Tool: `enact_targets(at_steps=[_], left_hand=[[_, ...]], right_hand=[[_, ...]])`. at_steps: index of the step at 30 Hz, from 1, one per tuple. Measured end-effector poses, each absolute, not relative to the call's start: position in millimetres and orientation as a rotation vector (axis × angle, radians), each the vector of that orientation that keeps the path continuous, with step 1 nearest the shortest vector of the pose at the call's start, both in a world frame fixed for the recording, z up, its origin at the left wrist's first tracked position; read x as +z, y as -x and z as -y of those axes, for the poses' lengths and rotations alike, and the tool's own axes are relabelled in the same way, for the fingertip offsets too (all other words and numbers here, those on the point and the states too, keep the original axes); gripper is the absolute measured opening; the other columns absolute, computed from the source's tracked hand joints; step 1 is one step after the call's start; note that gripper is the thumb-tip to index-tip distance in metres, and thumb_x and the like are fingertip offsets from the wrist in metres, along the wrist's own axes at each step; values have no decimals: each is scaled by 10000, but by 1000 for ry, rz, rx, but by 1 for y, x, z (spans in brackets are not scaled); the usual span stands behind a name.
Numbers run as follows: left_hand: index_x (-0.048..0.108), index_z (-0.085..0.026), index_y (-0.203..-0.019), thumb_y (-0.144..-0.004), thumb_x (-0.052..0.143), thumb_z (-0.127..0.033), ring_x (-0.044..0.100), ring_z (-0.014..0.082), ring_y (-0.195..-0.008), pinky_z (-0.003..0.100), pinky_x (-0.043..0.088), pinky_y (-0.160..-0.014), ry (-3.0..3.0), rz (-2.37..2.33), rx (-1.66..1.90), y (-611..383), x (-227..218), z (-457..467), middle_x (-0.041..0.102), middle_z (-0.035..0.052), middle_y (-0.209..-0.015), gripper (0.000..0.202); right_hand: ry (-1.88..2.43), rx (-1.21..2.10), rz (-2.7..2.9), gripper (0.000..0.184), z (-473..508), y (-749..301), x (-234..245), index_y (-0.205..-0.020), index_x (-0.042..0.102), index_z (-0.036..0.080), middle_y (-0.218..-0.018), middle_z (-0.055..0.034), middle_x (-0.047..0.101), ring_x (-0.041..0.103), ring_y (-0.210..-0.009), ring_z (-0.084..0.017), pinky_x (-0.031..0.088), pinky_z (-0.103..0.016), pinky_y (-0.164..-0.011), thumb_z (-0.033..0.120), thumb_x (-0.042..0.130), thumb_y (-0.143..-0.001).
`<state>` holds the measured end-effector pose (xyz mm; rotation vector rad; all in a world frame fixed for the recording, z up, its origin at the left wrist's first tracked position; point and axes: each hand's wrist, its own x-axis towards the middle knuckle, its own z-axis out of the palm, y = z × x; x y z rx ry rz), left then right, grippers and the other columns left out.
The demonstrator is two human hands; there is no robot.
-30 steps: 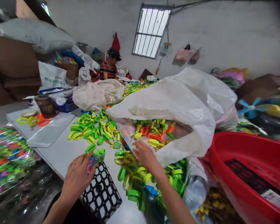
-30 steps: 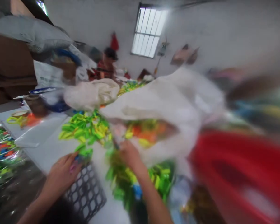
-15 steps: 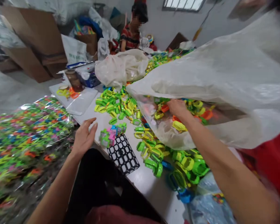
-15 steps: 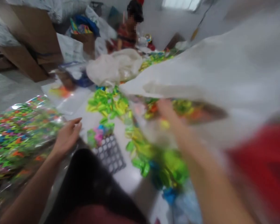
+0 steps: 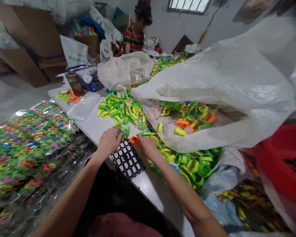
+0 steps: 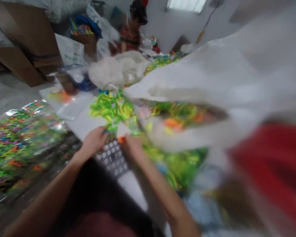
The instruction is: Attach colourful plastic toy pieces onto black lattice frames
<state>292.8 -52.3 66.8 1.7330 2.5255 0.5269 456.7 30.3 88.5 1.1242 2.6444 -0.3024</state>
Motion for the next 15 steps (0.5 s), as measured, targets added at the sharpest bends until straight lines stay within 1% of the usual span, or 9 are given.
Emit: enact_targets(at_steps=[2,5,8,9,10,12,13,14,15], left_hand=[[568,-160,-1307,-954,403,-279,618,277,-1118,402,470,-970,-1695,-2563,542,-293,66,53,654,129,-1219,408],[582,-152,-1285,-947,395,-291,622,285,-1108,414,471,-973,-1666,-2566,601,-293,62,52,658,131,-1211,410],[589,-154,-1264,-945,393,-342,618,279,-1116,413,467,-990,-1668,-2508,713,-289,59,53,658,124,-1217,419],[591,-156,-1258,-944,390,-369,611,273,-1133,407,464,-1002,-1674,-2470,786,-286,60,54,652,121,-1232,429],[592,-152,-1252,-945,380,-394,604,266,-1147,399,461,-1012,-1671,-2433,883,-282,63,55,647,121,-1243,444],[599,-141,-1231,-948,351,-431,599,247,-1158,383,461,-1021,-1612,-2399,1117,-274,75,60,647,120,-1240,475],[604,-135,-1214,-947,343,-440,605,239,-1145,379,469,-1014,-1559,-2406,1226,-271,83,64,655,118,-1224,482],[607,-132,-1202,-946,344,-448,615,233,-1123,376,481,-999,-1511,-2410,1313,-271,92,68,664,114,-1202,484],[605,-133,-1199,-942,361,-453,627,227,-1096,371,498,-978,-1492,-2397,1371,-273,100,73,671,108,-1186,478]], right_hand=[[-1142,-360,-2602,250,-29,-455,93,-1082,641,113,-1010,-172,711,683,-872,-226,475,-283,-727,153,420,-972],[-1189,-437,-2594,234,-34,-457,97,-965,681,75,-991,-200,705,671,-913,-260,473,-313,-759,96,452,-925],[-1270,-555,-2665,192,-46,-472,99,-1029,672,105,-997,-144,704,649,-935,-236,465,-302,-782,131,535,-897],[-1293,-685,-2739,217,-50,-477,100,-1087,651,125,-1001,-113,698,642,-908,-211,465,-281,-765,182,583,-889],[-1310,-872,-2835,297,-53,-483,101,-1151,622,146,-1001,-83,689,632,-871,-189,464,-261,-736,246,634,-872],[-1313,-1379,-2998,519,-52,-489,101,-1250,564,175,-975,-41,668,607,-799,-167,457,-241,-669,356,733,-793],[-1291,-1619,-3017,588,-48,-489,99,-1258,561,183,-940,-24,661,593,-765,-163,449,-239,-641,384,770,-747],[-1268,-1782,-2983,589,-42,-487,97,-1223,585,185,-884,-6,653,578,-727,-160,439,-237,-617,394,790,-712],[-1265,-1883,-2910,530,-34,-483,93,-1147,624,181,-811,10,640,562,-685,-156,426,-235,-593,389,797,-692]])
